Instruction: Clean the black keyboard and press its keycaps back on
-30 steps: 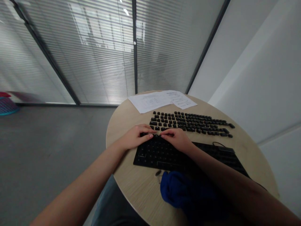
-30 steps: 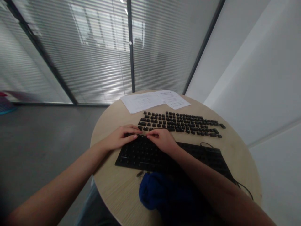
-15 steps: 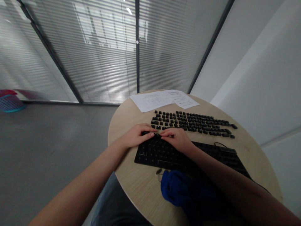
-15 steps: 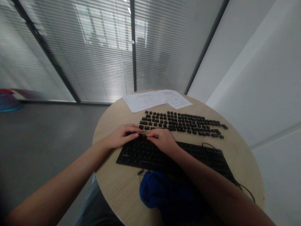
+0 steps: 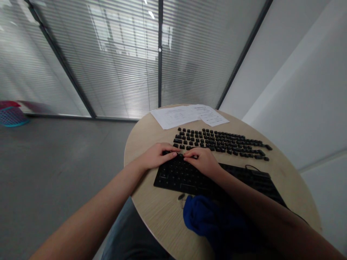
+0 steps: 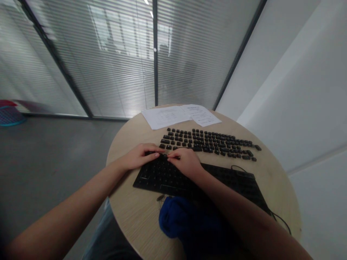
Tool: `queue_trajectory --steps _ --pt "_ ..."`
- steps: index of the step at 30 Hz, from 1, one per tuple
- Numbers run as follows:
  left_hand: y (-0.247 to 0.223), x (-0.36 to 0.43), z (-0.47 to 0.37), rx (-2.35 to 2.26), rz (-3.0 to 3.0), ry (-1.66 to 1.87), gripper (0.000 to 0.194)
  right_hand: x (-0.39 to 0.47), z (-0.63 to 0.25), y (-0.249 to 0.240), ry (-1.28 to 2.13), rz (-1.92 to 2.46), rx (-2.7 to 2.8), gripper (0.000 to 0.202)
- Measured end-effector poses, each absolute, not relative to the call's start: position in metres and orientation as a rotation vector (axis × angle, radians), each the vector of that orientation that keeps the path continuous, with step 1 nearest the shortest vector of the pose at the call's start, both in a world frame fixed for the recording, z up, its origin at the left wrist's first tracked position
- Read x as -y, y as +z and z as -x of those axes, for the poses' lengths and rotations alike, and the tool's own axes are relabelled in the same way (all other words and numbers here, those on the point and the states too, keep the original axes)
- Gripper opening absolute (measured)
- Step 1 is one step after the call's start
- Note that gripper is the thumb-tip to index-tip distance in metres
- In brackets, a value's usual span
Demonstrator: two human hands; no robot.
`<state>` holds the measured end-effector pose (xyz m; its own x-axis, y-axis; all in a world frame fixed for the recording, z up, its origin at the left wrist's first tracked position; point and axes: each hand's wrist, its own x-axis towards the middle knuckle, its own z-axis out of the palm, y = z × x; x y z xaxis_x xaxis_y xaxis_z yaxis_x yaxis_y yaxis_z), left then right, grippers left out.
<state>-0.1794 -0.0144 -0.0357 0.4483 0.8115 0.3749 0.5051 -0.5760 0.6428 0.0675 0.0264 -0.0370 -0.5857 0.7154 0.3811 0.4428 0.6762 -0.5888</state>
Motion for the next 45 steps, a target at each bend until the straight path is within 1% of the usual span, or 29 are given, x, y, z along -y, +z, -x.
queue_trajectory --steps 22,29,36,42,45 --pt "-0.0376 0.0120 0.1797 -1.078 -2.278 0.925 0.034 -0.0302 -0.0714 -0.0363 0.614 0.975 2.322 0.008" --pt "-0.0362 0.0121 0.1791 -1.097 -2.269 0.911 0.034 -0.0260 -0.0693 -0.0288 0.506 0.902 2.410 0.012" --pt "-0.0372 0.0121 0.1796 -1.093 -2.260 0.923 0.033 -0.0257 -0.0684 -0.0314 0.691 0.996 2.263 0.008" --pt "-0.0367 0.0121 0.1795 -1.107 -2.248 0.907 0.033 -0.0289 -0.0691 -0.0330 0.769 1.041 2.223 0.007" --pt "-0.0380 0.0109 0.1798 -1.093 -2.246 0.910 0.032 -0.0323 -0.0698 -0.0337 0.858 1.100 2.168 0.009"
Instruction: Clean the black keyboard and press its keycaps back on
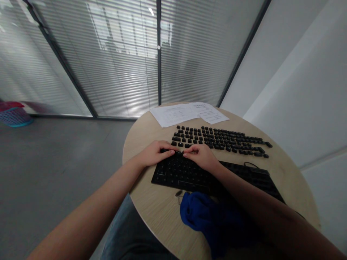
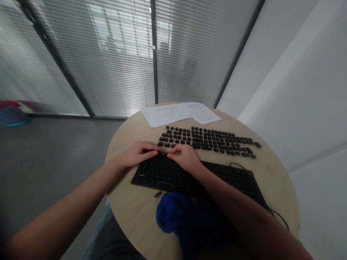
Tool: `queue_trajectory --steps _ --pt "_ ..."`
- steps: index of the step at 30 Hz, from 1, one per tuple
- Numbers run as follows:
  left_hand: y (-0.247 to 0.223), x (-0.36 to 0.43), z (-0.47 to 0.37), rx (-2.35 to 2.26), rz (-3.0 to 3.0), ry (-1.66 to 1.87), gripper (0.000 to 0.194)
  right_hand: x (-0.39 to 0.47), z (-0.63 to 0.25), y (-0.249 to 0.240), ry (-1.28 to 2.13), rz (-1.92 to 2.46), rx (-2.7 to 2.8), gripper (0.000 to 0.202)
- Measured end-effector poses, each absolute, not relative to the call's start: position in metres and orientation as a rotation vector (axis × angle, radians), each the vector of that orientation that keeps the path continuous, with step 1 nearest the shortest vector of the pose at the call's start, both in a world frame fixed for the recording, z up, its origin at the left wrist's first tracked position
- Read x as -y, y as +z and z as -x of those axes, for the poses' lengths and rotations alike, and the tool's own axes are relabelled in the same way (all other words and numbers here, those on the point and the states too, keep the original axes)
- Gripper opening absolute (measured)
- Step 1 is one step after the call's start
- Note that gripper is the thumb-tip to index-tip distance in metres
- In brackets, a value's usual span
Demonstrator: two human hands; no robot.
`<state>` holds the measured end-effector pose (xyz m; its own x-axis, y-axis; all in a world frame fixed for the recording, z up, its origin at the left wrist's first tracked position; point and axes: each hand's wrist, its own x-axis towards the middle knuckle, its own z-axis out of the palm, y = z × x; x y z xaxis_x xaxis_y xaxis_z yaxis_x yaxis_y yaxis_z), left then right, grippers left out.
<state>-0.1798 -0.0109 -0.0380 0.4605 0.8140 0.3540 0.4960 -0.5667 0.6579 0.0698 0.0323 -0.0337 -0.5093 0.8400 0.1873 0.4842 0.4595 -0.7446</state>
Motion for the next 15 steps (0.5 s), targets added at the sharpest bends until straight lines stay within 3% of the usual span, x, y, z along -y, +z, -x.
queue_trajectory --steps 15 --pt "-0.0368 0.0130 0.1792 -1.133 -2.263 0.866 0.031 -0.0339 -0.0743 -0.0357 0.956 1.134 2.177 0.015"
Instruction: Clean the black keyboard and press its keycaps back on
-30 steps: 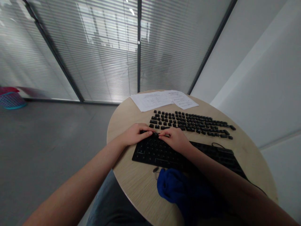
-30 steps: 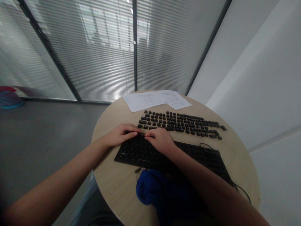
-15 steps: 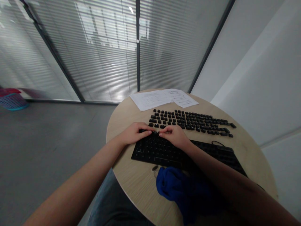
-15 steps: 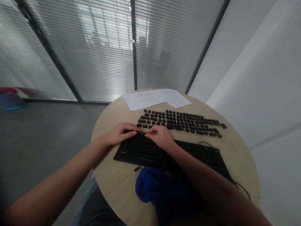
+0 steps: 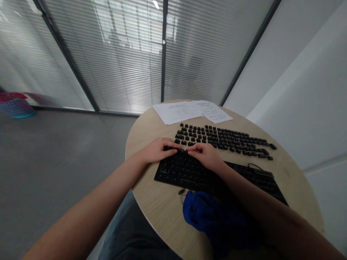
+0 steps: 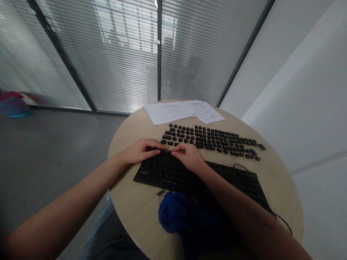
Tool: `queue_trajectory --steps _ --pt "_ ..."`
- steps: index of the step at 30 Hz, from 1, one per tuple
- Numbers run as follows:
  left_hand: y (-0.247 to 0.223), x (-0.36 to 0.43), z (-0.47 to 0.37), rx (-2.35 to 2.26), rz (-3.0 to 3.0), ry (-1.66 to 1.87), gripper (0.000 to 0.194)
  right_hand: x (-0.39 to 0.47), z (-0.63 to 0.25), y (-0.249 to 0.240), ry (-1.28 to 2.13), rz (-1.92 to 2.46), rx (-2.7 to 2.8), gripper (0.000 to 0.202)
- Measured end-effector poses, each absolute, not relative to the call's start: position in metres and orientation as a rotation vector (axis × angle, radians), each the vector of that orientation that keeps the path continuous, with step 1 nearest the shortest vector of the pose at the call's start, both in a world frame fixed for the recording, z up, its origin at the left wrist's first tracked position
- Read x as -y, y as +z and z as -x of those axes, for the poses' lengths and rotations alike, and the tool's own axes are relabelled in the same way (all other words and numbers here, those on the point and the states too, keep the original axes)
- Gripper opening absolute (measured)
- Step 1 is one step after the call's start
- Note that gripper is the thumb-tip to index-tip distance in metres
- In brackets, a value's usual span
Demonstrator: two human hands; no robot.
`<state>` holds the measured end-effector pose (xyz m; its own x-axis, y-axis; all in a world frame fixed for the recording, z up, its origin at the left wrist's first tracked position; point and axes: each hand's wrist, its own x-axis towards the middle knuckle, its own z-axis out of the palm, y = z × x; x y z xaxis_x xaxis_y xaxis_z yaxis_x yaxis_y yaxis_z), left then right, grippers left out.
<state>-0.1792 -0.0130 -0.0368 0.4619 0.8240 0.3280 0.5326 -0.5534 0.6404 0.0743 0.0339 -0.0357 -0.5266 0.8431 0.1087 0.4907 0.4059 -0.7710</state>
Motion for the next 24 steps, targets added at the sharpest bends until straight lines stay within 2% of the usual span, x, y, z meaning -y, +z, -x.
queue_trajectory --steps 10,18,24 --pt "-0.0386 0.0124 0.1798 -1.132 -2.264 0.863 0.033 -0.0329 -0.0764 -0.0415 0.868 1.084 2.213 0.014" --pt "-0.0414 0.0102 0.1799 -1.088 -2.263 0.876 0.030 -0.0268 -0.0743 -0.0354 0.453 0.895 2.431 0.011" --pt "-0.0406 0.0105 0.1799 -1.100 -2.262 0.875 0.031 -0.0291 -0.0763 -0.0422 0.401 0.789 2.409 0.011"
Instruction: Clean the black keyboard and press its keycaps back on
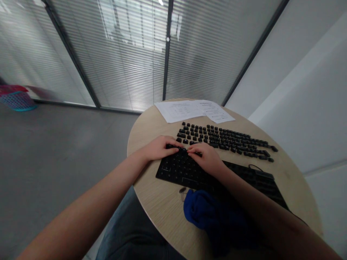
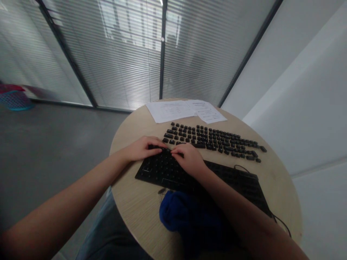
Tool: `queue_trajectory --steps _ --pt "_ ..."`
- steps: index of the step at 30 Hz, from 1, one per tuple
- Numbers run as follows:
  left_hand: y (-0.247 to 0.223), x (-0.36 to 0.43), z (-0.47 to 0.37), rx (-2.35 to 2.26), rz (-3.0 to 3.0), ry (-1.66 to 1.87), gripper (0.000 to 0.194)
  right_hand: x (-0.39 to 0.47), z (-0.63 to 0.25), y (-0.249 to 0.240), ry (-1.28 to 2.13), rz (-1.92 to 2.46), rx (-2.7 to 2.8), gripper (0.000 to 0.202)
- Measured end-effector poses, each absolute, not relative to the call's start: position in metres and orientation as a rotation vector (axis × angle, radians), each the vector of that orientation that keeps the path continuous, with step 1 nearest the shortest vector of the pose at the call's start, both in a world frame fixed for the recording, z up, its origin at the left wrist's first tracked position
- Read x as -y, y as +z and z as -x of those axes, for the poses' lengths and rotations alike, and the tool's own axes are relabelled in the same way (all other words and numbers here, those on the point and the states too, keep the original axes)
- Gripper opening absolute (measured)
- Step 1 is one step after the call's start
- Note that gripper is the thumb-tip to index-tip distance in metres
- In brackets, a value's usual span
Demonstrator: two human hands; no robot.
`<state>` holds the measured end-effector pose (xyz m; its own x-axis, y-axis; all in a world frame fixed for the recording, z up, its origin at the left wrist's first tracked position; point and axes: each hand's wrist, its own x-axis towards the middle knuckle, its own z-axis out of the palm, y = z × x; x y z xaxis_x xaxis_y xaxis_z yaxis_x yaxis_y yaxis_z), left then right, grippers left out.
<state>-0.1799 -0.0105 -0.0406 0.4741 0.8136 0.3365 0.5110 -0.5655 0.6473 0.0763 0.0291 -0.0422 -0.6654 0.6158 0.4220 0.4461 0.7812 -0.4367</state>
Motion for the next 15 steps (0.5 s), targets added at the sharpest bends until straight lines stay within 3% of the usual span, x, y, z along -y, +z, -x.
queue_trajectory --steps 6,15 --pt "-0.036 0.015 0.176 -1.073 -2.363 0.905 0.035 -0.032 -0.080 -0.035 0.360 0.743 2.234 0.015" --pt "-0.037 0.016 0.167 -1.125 -2.615 0.754 0.044 -0.066 -0.113 0.036 0.038 1.023 2.323 0.019"
